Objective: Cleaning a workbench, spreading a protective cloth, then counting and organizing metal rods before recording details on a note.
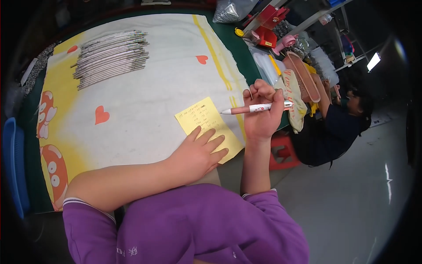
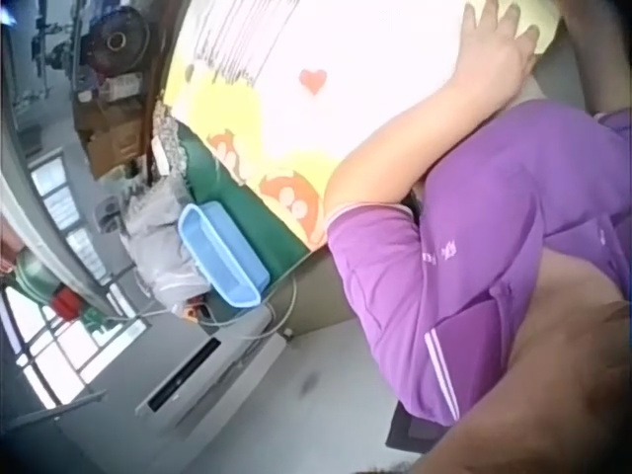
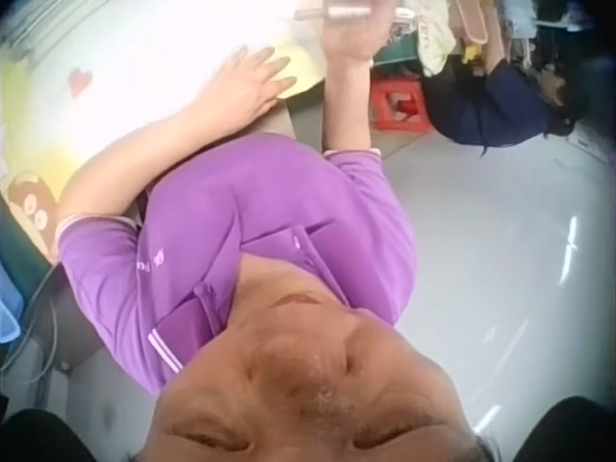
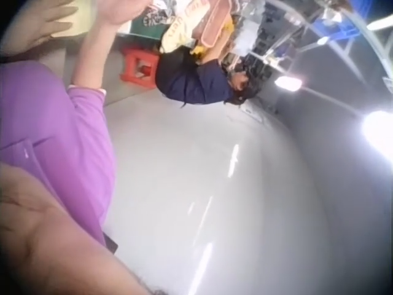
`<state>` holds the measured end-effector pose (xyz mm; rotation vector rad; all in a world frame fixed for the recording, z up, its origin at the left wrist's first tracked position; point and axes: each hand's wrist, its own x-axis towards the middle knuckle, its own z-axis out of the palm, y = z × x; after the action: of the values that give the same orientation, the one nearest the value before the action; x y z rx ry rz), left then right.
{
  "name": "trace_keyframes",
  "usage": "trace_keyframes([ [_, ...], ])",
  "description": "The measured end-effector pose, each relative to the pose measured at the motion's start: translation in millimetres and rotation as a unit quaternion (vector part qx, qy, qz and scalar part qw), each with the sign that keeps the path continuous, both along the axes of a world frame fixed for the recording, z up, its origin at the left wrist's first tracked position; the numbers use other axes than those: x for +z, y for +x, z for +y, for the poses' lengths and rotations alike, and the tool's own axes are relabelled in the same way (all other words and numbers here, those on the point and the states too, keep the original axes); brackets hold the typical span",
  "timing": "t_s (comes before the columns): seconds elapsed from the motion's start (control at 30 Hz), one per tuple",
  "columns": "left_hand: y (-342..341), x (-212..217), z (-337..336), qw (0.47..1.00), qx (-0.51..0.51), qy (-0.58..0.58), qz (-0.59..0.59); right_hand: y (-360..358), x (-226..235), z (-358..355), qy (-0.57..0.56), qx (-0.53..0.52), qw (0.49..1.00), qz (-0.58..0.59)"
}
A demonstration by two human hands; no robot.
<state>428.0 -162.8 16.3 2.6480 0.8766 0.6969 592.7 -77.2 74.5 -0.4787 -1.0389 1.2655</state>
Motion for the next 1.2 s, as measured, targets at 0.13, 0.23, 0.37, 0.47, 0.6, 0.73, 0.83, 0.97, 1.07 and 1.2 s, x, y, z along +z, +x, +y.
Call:
trace_keyframes([
  [0.13, 3, -1, -10, 0.999, -0.015, 0.031, 0.033, 14, -8, -3, -0.124, 0.063, 0.966, -0.220],
  [0.23, 3, -6, -7, 0.991, 0.018, 0.090, 0.095, -1, -16, -16, -0.184, 0.007, 0.959, -0.215],
  [0.37, 3, -10, -7, 0.991, 0.012, 0.087, 0.098, 2, -36, -21, -0.133, -0.028, 0.969, -0.204],
  [0.47, 3, -9, -6, 0.993, 0.011, 0.075, 0.096, -11, -38, -29, -0.131, -0.073, 0.936, -0.320],
  [0.6, 4, -5, -6, 0.993, 0.010, 0.069, 0.094, -17, -45, -32, -0.138, -0.044, 0.905, -0.400],
  [0.73, 5, -6, -5, 0.995, 0.004, 0.054, 0.087, -20, -44, -33, -0.116, -0.067, 0.887, -0.441],
  [0.83, 5, -7, -4, 0.994, -0.004, 0.045, 0.103, -23, -41, -35, -0.107, -0.039, 0.887, -0.448],
  [0.97, 5, -7, -5, 0.994, 0.000, 0.050, 0.097, -24, -39, -34, -0.094, -0.052, 0.878, -0.467],
  [1.07, 5, -8, -5, 0.995, 0.010, 0.061, 0.081, -22, -41, -31, -0.091, -0.106, 0.881, -0.452],
  [1.2, 4, -6, -5, 0.995, 0.003, 0.050, 0.091, -26, -41, -33, -0.078, -0.084, 0.877, -0.466],
])
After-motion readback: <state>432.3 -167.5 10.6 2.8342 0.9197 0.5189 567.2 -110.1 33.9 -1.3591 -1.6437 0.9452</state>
